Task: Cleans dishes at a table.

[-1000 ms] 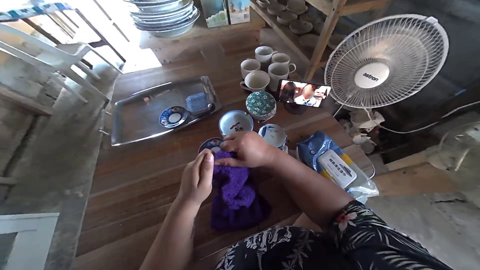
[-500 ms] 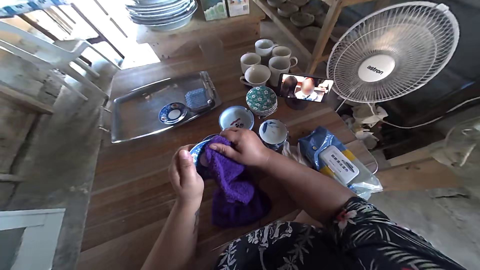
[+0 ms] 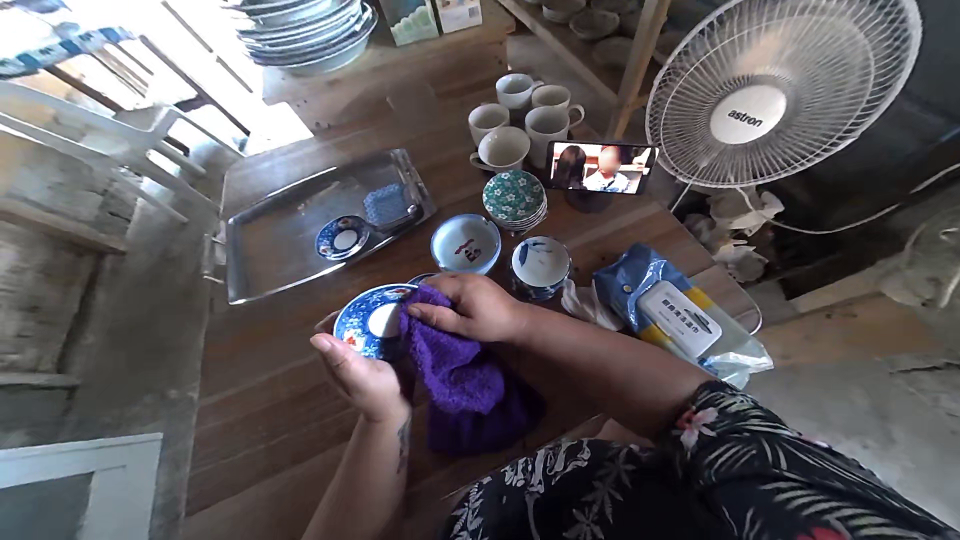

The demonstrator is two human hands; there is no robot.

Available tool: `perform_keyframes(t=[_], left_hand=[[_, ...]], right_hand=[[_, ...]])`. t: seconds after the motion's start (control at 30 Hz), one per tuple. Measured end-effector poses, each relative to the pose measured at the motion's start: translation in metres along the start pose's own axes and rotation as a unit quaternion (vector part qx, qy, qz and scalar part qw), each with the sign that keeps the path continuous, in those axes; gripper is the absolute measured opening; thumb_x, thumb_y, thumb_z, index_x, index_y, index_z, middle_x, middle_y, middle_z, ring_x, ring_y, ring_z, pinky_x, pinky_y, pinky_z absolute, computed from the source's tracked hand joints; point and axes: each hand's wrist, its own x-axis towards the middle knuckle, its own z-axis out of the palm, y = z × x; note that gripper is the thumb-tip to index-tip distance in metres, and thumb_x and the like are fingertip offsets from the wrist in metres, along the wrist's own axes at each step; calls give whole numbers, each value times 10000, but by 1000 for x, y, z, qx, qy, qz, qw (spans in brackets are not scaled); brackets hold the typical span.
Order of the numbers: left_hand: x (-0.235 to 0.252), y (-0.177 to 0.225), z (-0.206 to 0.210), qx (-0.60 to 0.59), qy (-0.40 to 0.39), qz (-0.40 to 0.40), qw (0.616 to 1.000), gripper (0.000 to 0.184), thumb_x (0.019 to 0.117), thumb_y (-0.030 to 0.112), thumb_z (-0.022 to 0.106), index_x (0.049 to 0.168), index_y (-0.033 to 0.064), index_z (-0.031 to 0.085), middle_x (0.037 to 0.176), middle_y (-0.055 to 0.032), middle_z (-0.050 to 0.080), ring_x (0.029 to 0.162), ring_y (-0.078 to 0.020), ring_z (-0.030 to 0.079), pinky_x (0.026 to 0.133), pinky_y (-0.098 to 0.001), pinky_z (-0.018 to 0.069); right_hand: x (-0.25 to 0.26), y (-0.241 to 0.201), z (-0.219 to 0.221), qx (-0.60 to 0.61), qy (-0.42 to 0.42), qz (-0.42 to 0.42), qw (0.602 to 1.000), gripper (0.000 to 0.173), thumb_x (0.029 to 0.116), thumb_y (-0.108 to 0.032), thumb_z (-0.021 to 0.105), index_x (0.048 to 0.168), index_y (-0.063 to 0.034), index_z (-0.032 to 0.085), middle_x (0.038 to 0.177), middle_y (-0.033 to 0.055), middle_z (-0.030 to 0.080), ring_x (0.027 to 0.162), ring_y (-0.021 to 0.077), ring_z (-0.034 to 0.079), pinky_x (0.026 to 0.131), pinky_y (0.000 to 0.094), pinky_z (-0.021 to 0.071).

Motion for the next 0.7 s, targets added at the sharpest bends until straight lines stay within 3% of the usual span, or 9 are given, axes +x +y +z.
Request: perform_keyframes(t=[0.13,0.2,0.27,0.4,0.47,0.53,0.63,0.7], left_hand=[[-1,-12,-3,-6,-83,-28,996,563,1074,514,208,1380,80,398,1259,47,601,1183,-50,588,1050,-293,483],[1,-19,-8,9,-125,-59,990,693,1019,651,313,1450,110,356,1326,49,569,1227,-58,561,1068,-305,475],[3,-19,-10,20,-157,-96,983,754,964,702,423,1428,108,410,1285,58,601,1191,-55,585,1036,-303,501],[5,-7,-8,49,-228,-149,961,511,991,556,507,1273,142,604,1109,119,690,1034,3,647,932,-240,546],[5,-5,-7,45,-236,-164,957,484,984,591,504,1197,181,648,1049,136,704,995,12,656,911,-232,553],[6,-2,-5,65,-233,-179,954,473,1023,574,414,1149,185,652,1023,139,695,996,23,646,917,-232,543],[6,5,0,119,-221,-174,952,529,1070,527,283,1159,139,631,1013,121,683,1008,41,632,932,-233,537],[3,4,2,145,-195,-135,961,518,1077,500,283,1104,115,629,959,132,665,960,69,625,900,-206,537]], right_hand=[[4,11,-10,-26,89,-13,996,312,1001,-236,623,946,60,706,896,184,702,845,283,701,742,484,576],[5,16,-16,-44,104,-13,993,317,1004,-254,627,921,45,692,871,170,688,838,277,693,730,476,572],[6,16,-22,-74,92,-21,993,306,995,-256,638,954,39,706,906,170,707,875,283,708,756,484,582],[7,18,-32,-119,20,-66,991,265,952,-245,695,966,18,718,920,162,718,885,294,716,759,494,584],[7,17,-33,-130,-4,-79,988,252,946,-249,698,968,1,726,930,154,721,892,290,716,756,489,583],[6,16,-33,-147,-12,-86,985,251,945,-254,696,979,-7,729,953,156,726,919,300,719,767,492,585],[6,17,-31,-165,-12,-95,982,262,957,-270,680,967,-11,722,951,161,721,916,306,717,757,482,583],[5,18,-29,-165,-1,-98,981,285,970,-290,667,960,-10,718,921,156,711,887,297,714,739,472,584]])
